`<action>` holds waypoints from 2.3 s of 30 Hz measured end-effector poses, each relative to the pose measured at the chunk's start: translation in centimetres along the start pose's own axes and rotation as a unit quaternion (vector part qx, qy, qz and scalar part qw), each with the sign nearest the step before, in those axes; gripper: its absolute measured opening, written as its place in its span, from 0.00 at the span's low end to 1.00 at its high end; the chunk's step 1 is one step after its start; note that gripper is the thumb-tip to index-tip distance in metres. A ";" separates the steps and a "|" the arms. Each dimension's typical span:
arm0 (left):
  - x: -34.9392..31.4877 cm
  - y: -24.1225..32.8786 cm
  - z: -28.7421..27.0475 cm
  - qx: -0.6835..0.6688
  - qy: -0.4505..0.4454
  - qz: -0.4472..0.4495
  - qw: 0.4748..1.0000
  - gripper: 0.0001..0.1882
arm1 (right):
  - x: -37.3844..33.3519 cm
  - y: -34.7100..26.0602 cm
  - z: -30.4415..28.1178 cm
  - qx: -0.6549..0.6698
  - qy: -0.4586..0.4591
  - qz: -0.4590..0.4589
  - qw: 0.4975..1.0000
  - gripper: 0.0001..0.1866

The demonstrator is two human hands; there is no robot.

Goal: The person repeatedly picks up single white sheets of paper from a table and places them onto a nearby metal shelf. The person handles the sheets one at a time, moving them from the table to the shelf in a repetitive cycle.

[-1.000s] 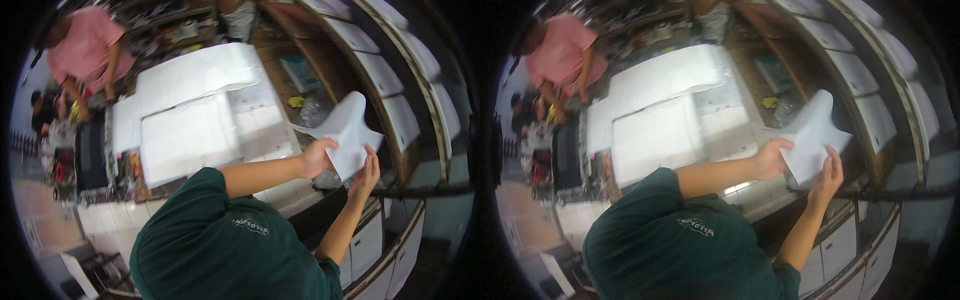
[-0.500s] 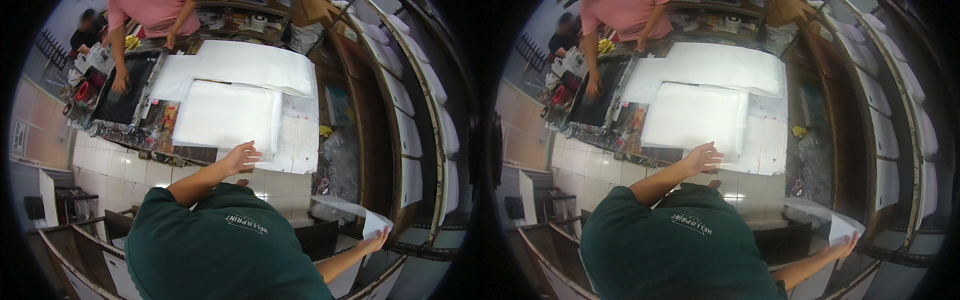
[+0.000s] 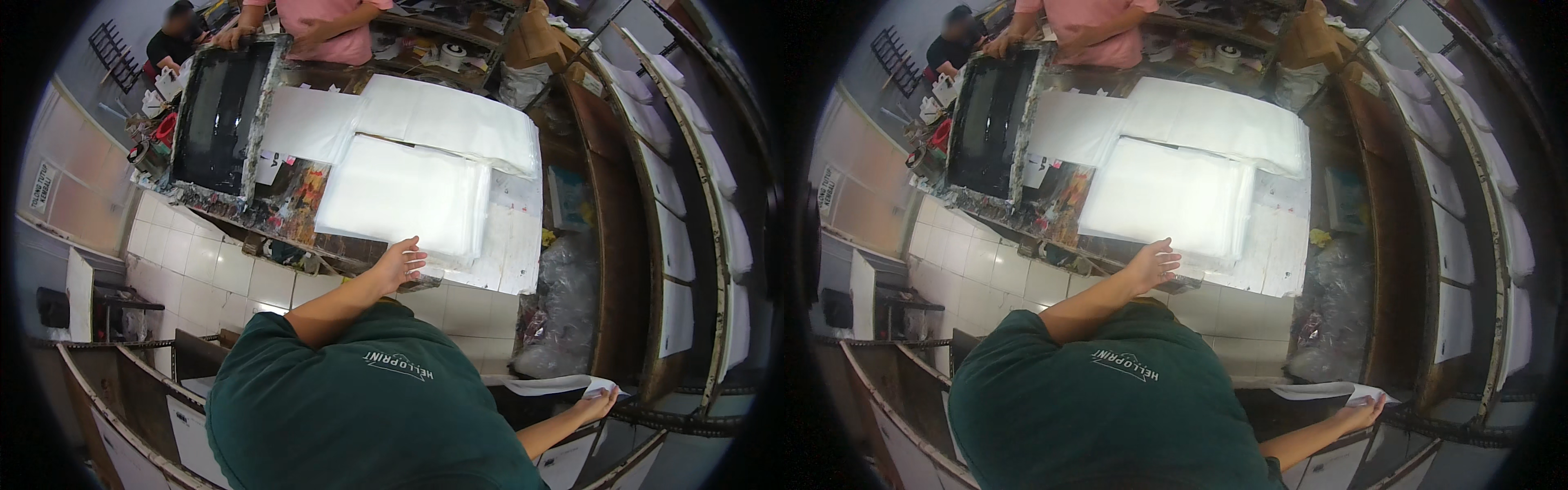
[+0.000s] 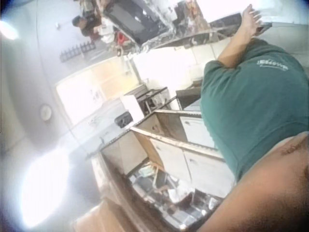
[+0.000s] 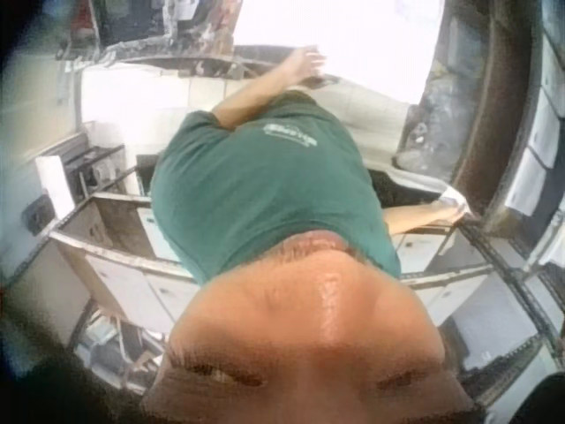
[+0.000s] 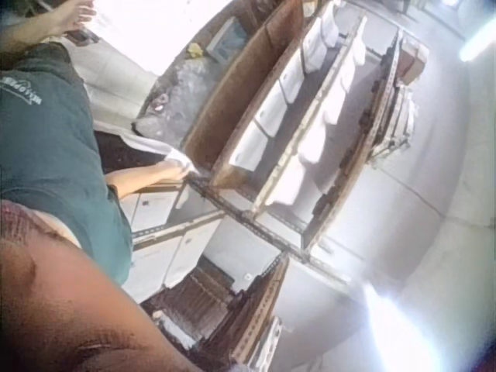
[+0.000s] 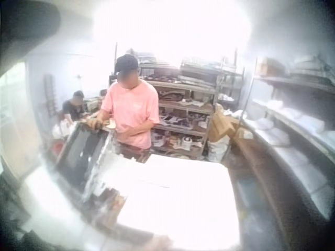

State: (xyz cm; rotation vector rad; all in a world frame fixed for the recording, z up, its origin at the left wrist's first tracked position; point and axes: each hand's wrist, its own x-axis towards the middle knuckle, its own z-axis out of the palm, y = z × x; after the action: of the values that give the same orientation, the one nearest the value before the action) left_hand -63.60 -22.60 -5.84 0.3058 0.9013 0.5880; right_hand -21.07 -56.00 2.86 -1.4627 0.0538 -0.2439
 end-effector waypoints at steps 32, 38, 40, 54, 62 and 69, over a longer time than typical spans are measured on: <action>17.9 18.5 -18.1 -0.054 0.043 0.187 0.980 0.40 | -5.1 -15.0 10.8 -0.284 -0.367 -0.113 0.879 0.31; 22.5 18.8 -8.5 -0.014 0.156 0.296 0.942 0.28 | -0.4 -26.9 -0.4 -0.387 -0.269 -0.049 0.880 0.30; 22.5 18.3 -5.1 -0.001 0.142 0.317 0.938 0.25 | -1.8 -30.8 -6.7 -0.442 -0.149 -0.060 0.882 0.31; 16.4 11.6 11.8 0.017 -0.126 0.125 0.984 0.22 | -15.9 -28.6 -60.9 -0.516 0.279 -0.051 0.808 0.21; 8.1 10.3 17.2 0.057 -0.190 0.116 0.973 0.22 | -16.5 -26.8 -55.6 -0.535 0.328 0.051 0.777 0.23; 5.2 8.0 18.2 0.034 -0.233 0.065 0.970 0.21 | -16.0 -25.5 -62.8 -0.625 0.288 -0.069 0.722 0.18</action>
State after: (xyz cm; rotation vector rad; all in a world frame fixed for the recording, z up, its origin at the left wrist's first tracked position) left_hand -49.21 -13.23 5.47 0.5423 0.4494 0.5735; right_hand -51.52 -116.45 19.22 -2.6935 0.7485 -0.9100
